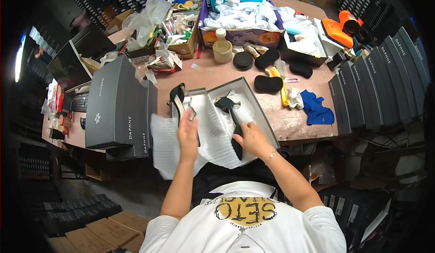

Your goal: Inspecting, cleaning, and wrapping shoes before placing them into boxes.

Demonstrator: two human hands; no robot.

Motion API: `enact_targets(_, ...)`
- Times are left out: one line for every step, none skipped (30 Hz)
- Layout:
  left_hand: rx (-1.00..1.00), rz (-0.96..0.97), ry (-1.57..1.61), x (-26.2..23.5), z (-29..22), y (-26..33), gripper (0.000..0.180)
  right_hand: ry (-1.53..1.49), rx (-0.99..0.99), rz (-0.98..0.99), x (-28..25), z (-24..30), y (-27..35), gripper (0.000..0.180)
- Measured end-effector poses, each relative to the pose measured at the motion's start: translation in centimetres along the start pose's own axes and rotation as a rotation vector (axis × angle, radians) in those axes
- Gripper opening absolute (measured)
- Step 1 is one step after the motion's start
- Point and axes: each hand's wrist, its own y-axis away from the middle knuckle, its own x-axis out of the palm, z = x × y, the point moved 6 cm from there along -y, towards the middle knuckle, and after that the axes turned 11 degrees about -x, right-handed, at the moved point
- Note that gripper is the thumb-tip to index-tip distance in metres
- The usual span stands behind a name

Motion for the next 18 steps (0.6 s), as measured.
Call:
enact_targets(-0.018, 0.054, -0.054, 1.7, -0.4, 0.6, 0.045, 0.069, 0.023, -0.041, 0.2, -0.4, -0.2, 0.050)
enact_targets(-0.067, 0.118, -0.041, 3.0, 0.3, 1.0, 0.045, -0.010, 0.048, -0.026, 0.7, -1.0, -0.3, 0.049)
enact_targets(-0.111, 0.181, -0.024, 4.2, 1.1, 1.3, 0.044, -0.085, 0.071, -0.012, 0.8, -1.8, -0.6, 0.047)
enact_targets(-0.163, 0.243, -0.007, 5.2, 1.9, 1.9, 0.044, -0.161, 0.096, 0.008, 1.1, -2.7, -0.5, 0.046)
enact_targets(-0.234, 0.261, 0.023, 5.7, 3.0, 2.1, 0.043, -0.255, 0.119, -0.083, 0.6, -4.0, -0.5, 0.041)
enact_targets(-0.301, 0.279, 0.053, 6.3, 4.0, 2.2, 0.042, -0.244, 0.100, -0.136, -0.3, -4.8, -0.6, 0.038)
enact_targets(-0.369, 0.297, 0.084, 6.9, 4.8, 2.3, 0.041, -0.179, 0.128, -0.093, -0.2, -5.4, -0.6, 0.035)
enact_targets(-0.363, 0.292, 0.101, 7.2, 5.0, 2.5, 0.041, -0.115, 0.157, -0.049, -0.2, -5.8, -0.5, 0.033)
enact_targets(-0.357, 0.296, 0.112, 7.7, 4.9, 2.3, 0.041, -0.138, 0.145, -0.072, -0.1, -5.9, -0.6, 0.030)
enact_targets(-0.352, 0.301, 0.123, 8.1, 4.8, 2.2, 0.041, -0.160, 0.133, -0.095, 0.1, -5.9, -0.8, 0.029)
enact_targets(-0.312, 0.331, 0.113, 8.2, 4.4, 2.0, 0.041, -0.182, 0.121, -0.118, 0.2, -6.0, -0.7, 0.027)
enact_targets(-0.175, 0.274, 0.012, 7.7, 3.1, 1.3, 0.042, -0.194, 0.094, -0.168, -0.6, -5.8, -0.6, 0.026)
enact_targets(-0.033, 0.205, -0.085, 6.8, 1.4, 0.8, 0.043, -0.205, 0.055, -0.213, -1.8, -5.1, -0.4, 0.025)
enact_targets(0.109, 0.135, -0.180, 5.9, -0.6, 0.4, 0.043, -0.216, 0.017, -0.258, -3.2, -4.3, -0.3, 0.024)
enact_targets(0.293, 0.097, -0.317, 5.0, -3.5, 0.0, 0.045, -0.212, -0.051, -0.290, -5.0, -3.1, 0.2, 0.022)
enact_targets(0.474, 0.053, -0.452, 4.3, -6.5, -0.4, 0.046, -0.279, -0.071, -0.217, -6.6, -1.9, 0.3, 0.022)
enact_targets(0.398, 0.104, -0.446, 4.1, -7.9, -1.3, 0.047, -0.348, -0.097, -0.142, -8.2, -0.6, 0.0, 0.023)
enact_targets(0.325, 0.163, -0.436, 4.3, -9.3, -2.6, 0.048, -0.412, -0.117, -0.072, -9.2, 0.1, -0.3, 0.023)
